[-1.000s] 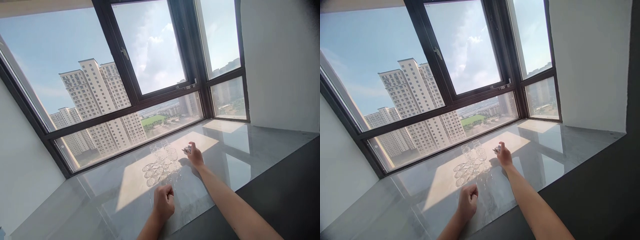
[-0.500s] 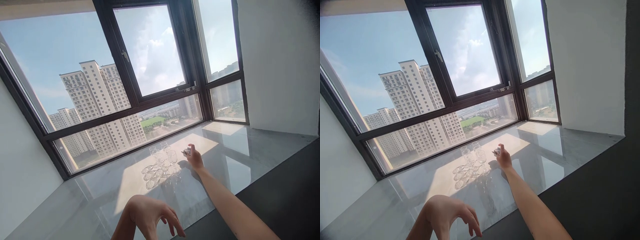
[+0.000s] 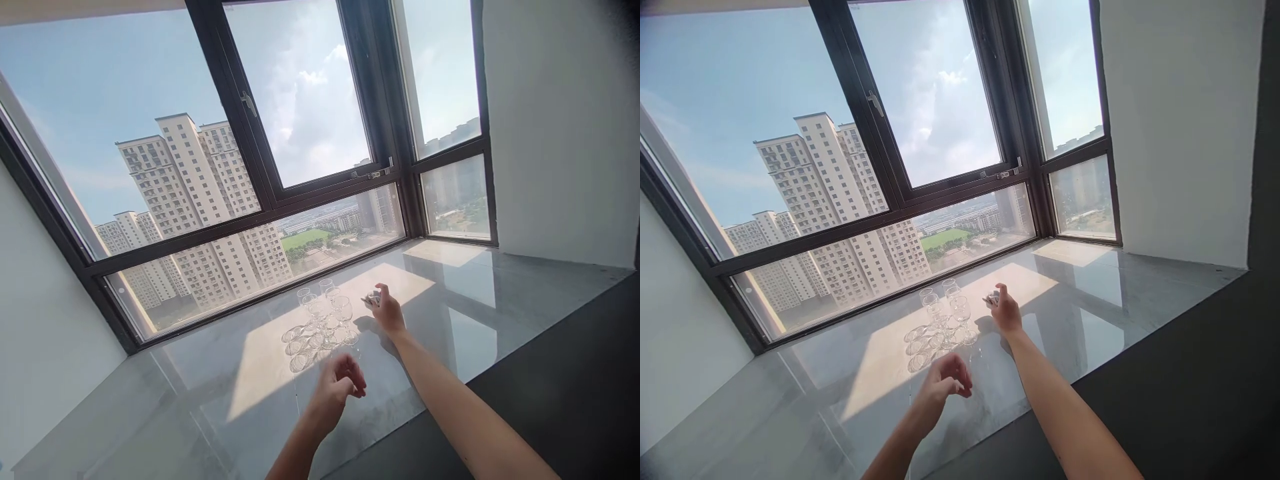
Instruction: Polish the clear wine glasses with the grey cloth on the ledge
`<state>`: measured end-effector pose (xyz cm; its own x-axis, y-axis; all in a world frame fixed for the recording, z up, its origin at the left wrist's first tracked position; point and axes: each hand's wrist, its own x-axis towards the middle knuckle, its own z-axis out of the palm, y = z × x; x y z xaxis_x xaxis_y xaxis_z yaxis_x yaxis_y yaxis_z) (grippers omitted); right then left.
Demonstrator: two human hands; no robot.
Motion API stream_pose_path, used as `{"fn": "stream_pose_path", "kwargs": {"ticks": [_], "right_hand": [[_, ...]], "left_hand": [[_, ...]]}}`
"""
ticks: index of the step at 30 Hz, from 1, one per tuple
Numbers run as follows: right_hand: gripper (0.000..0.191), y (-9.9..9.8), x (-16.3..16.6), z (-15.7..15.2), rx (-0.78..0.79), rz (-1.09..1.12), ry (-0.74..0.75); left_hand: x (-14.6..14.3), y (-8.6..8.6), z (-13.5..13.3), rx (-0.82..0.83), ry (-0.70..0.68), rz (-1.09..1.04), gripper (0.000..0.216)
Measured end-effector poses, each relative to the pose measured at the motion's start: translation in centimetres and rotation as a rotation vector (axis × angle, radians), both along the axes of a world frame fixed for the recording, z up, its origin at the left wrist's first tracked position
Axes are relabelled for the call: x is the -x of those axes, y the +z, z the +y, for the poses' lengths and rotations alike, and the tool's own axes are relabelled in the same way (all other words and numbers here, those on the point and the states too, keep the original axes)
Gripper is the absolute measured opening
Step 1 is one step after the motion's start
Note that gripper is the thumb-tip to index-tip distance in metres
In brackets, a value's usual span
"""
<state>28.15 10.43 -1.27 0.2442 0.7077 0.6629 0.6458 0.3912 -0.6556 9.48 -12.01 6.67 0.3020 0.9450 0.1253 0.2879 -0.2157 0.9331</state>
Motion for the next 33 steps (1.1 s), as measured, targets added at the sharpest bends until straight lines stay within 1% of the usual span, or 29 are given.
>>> {"fn": "stream_pose_path", "kwargs": {"ticks": [1,2,3,4,5,7,9,12,15,17,20,23,26,29,33], "right_hand": [[0.038,0.0,0.0,0.0,-0.002,0.001,-0.003],[0.038,0.0,0.0,0.0,-0.004,0.002,-0.003],[0.038,0.0,0.0,0.1,-0.007,0.003,-0.002],[0.038,-0.1,0.0,0.1,-0.009,0.004,0.000],[0.038,-0.1,0.1,0.1,-0.010,0.004,0.004],[0.038,-0.1,0.1,0.1,-0.010,0.004,0.008],[0.038,-0.1,0.1,0.1,-0.007,0.004,0.008],[0.037,-0.1,0.0,0.1,-0.008,0.005,0.003],[0.037,0.0,0.0,0.1,-0.014,0.012,0.005],[0.037,0.0,-0.1,0.1,-0.018,0.015,0.008],[0.036,0.0,-0.1,0.0,-0.017,0.017,0.015],[0.036,0.0,-0.2,-0.2,-0.014,0.025,0.026],[0.037,0.0,-0.1,-0.3,-0.009,0.025,0.032],[0.037,-0.1,-0.1,-0.3,0.000,0.017,0.032],[0.037,-0.1,-0.2,-0.2,0.005,0.009,0.021]], "left_hand": [[0.4,-0.1,0.7,-0.110,0.172,0.139,0.007],[0.9,-0.3,1.4,-0.209,0.318,0.295,0.010],[1.5,-0.6,2.1,-0.287,0.420,0.451,0.017],[2.1,-0.9,2.7,-0.331,0.471,0.599,0.026],[2.7,-1.3,3.3,-0.334,0.477,0.729,0.035],[3.4,-2.2,4.3,-0.271,0.419,0.925,0.051],[3.7,-2.9,5.1,-0.200,0.339,1.034,0.064],[3.6,-3.4,6.1,-0.146,0.244,1.069,0.069],[3.6,-3.3,6.6,-0.150,0.218,1.065,0.062],[4.0,-3.1,6.3,-0.179,0.223,1.074,0.059],[5.4,-3.0,5.0,-0.218,0.237,1.101,0.058],[8.3,-3.3,3.2,-0.215,0.261,1.127,0.057],[12.4,-3.8,2.4,-0.165,0.323,1.172,0.059],[16.8,-3.8,3.4,-0.100,0.487,1.235,0.058],[21.2,-3.7,6.4,-0.046,0.646,1.266,0.049]]}}
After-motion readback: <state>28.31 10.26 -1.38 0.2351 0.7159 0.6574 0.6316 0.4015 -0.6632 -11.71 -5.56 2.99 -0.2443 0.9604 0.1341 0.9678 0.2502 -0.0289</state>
